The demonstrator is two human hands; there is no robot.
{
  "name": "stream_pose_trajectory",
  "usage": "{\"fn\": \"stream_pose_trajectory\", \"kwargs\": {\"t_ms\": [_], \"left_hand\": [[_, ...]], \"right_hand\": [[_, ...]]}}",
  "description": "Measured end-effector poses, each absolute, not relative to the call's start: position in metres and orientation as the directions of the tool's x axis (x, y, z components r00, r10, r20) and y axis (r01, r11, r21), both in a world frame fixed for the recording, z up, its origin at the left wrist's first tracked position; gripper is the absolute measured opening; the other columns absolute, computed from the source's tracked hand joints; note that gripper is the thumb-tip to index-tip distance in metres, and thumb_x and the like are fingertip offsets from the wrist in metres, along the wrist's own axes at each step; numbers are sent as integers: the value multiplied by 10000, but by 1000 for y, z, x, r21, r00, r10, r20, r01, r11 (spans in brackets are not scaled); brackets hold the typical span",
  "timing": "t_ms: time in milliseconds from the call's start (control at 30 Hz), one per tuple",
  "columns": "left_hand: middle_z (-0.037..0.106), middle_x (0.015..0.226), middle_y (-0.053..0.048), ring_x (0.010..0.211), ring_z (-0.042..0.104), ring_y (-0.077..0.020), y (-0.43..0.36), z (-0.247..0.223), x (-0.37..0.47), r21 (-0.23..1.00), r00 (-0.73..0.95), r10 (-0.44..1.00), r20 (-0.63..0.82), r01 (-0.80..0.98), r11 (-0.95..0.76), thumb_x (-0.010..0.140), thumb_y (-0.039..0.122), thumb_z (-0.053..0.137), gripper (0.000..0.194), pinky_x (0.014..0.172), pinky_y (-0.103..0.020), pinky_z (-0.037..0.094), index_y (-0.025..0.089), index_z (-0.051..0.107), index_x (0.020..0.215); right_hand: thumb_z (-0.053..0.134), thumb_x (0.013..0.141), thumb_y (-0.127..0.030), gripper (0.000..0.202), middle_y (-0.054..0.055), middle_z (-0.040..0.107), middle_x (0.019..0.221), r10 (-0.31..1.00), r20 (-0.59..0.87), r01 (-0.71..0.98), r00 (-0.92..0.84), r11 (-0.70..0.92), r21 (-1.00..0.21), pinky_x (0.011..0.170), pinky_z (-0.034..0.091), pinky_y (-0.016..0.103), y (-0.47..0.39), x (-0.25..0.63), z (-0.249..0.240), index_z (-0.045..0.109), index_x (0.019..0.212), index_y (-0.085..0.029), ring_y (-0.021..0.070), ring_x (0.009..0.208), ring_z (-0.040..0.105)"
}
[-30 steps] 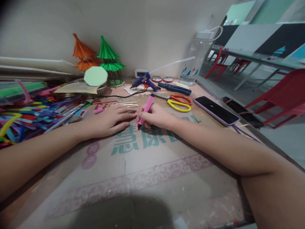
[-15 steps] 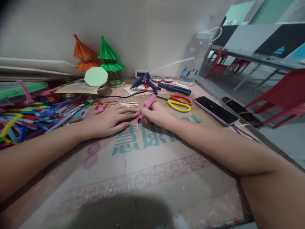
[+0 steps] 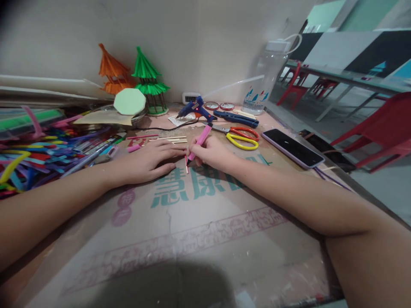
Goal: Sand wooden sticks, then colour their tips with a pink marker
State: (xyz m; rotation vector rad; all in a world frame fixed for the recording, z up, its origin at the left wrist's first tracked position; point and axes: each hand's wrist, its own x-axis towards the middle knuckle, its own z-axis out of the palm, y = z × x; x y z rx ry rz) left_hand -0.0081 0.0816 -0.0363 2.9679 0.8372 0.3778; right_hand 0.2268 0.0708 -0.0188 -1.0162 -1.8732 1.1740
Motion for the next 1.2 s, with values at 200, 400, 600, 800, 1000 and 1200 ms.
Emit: {"fn": "stream_pose_trajectory", "kwargs": {"t_ms": [200,400,600,800,1000,1200], "left_hand": [[545,1533,-76,1373,493,-290,81,-35,-8,90,826,522,212,515,-852,1049,375,395,457,1169,-491,376,192,584,1423],[516,1561,-71,1398,474,-289,81,-35,-8,94,829,524,193,516,-851,1052,382,383,465,1190,-493,354,196,585,1428],[500,1573,-78,1429,449,-285,82,-38,-9,79,830,519,205,514,-854,1059,388,382,472,1211,-492,326,199,574,1446],[496,1576,-77,1435,441,-283,83,-38,-10,74,829,520,205,516,-853,1059,392,377,481,1217,-491,322,194,571,1452],[497,1577,-70,1428,449,-281,82,-38,-10,78,827,522,210,518,-852,1062,403,369,492,1217,-491,327,194,558,1466],[500,1575,-74,1433,446,-280,82,-37,-9,78,828,523,203,519,-851,1053,384,385,488,1217,-489,324,188,558,1465]], "right_hand": [[559,754,-143,114,-4,636,568,837,140,196,-529,281,-939,358,305,172,69,227,-17,596,646,-151,62,395,499],[566,764,-175,120,-16,600,503,805,151,186,-573,308,-933,362,299,177,69,229,-18,624,664,-141,63,376,459],[570,765,-170,115,-16,605,513,816,138,198,-562,295,-935,363,301,169,68,229,-17,609,658,-149,62,389,462],[551,772,-137,121,-2,638,579,848,124,214,-516,268,-939,365,319,168,68,226,-16,599,662,-148,56,396,483],[508,853,-98,194,-34,563,489,882,142,257,-450,280,-925,374,312,168,69,225,-17,609,695,-146,54,373,419],[517,914,-123,199,-35,557,466,912,130,320,-389,266,-909,396,323,167,71,225,-20,615,742,-146,61,381,415]]}}
